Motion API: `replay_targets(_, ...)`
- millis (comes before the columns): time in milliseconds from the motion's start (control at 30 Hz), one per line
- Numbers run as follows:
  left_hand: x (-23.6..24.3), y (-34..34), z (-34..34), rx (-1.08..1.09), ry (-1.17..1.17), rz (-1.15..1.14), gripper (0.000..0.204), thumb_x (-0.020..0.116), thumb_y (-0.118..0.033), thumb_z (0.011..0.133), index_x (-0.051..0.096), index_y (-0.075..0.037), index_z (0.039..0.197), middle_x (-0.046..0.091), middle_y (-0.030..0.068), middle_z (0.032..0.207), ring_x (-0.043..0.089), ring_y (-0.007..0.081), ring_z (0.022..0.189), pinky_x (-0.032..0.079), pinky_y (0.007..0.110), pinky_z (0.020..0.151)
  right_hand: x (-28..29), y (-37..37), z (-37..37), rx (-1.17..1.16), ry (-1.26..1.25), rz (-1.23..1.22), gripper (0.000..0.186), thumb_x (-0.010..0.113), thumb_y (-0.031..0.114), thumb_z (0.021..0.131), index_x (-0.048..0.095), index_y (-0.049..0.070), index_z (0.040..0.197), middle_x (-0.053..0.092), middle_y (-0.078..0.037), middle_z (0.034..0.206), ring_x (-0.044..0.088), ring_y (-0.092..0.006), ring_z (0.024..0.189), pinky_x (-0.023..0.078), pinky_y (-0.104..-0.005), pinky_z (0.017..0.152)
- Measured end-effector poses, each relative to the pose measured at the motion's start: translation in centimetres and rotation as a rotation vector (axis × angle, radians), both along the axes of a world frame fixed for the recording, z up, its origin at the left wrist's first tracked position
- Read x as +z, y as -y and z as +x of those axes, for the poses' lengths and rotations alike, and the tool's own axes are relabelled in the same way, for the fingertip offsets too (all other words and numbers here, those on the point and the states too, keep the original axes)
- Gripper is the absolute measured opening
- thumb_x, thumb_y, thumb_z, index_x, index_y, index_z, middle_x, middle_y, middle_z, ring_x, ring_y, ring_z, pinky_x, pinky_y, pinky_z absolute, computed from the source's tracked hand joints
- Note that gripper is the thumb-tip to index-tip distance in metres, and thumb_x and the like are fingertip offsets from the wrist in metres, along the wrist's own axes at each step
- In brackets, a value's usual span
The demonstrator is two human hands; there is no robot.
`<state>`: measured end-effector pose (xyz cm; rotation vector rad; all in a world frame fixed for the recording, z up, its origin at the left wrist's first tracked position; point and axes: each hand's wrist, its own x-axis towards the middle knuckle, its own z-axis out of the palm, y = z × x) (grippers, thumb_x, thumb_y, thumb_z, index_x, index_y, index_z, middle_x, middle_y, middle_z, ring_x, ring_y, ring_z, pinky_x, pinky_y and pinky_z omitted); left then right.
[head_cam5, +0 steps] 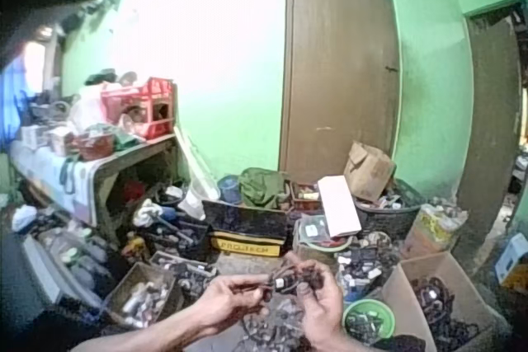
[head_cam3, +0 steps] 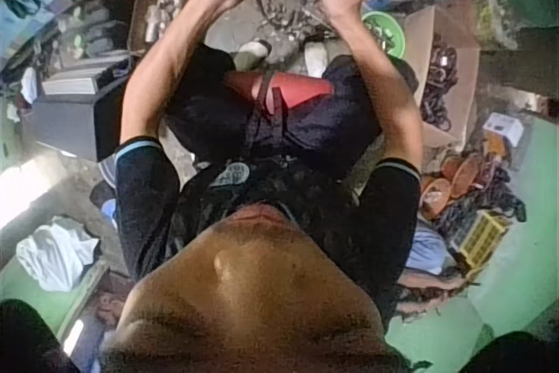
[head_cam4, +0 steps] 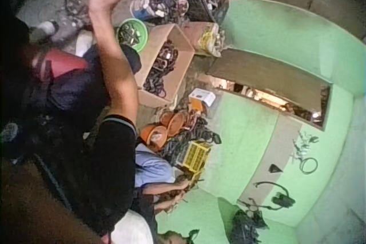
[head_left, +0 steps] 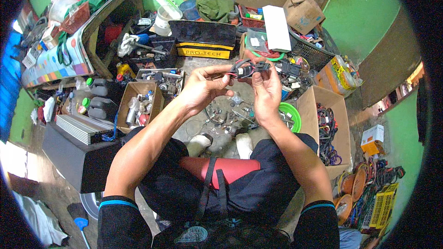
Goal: The person sits on the floor and uses a yellow-handled screwdriver to adjust a small white circular component. They then handle a black electrical connector with red and black wires, manipulating the wires and the connector housing.
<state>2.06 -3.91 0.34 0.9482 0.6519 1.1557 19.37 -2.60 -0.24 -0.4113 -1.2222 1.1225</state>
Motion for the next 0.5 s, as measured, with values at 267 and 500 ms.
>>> replay_targets(267, -0.6, -0.2, 0.3, -0.019, -0.104, 0.136, 0.036, 0.068, -0.004, 0.083, 0.060, 0.001, 0.118, 0.065, 0.0077, 0.102, 0.063, 0.0152, 0.087, 0.057, 0.035, 0.072, -0.4, -0.2, 0.9, 0.129, -0.039, -0.246, 0.033, 0.053, 0.024, 0.096, 0.049, 0.002, 0.120, 0.061, -0.013, 0.112, 0.063, -0.0202, 0.097, 0.055, -0.0373, 0.078)
replay_targets(500, 0.8, -0.5, -1.0, 0.012, -0.185, -0.038, 0.025, 0.067, -0.014, 0.086, 0.065, -0.003, 0.108, 0.066, 0.0036, 0.098, 0.062, 0.0120, 0.083, 0.054, 0.031, 0.067, 0.8, -0.1, 1.4, 0.146, 0.260, -0.090, 0.031, 0.050, 0.001, 0.092, 0.050, 0.001, 0.123, 0.062, -0.011, 0.112, 0.061, -0.0189, 0.102, 0.053, -0.0333, 0.085)
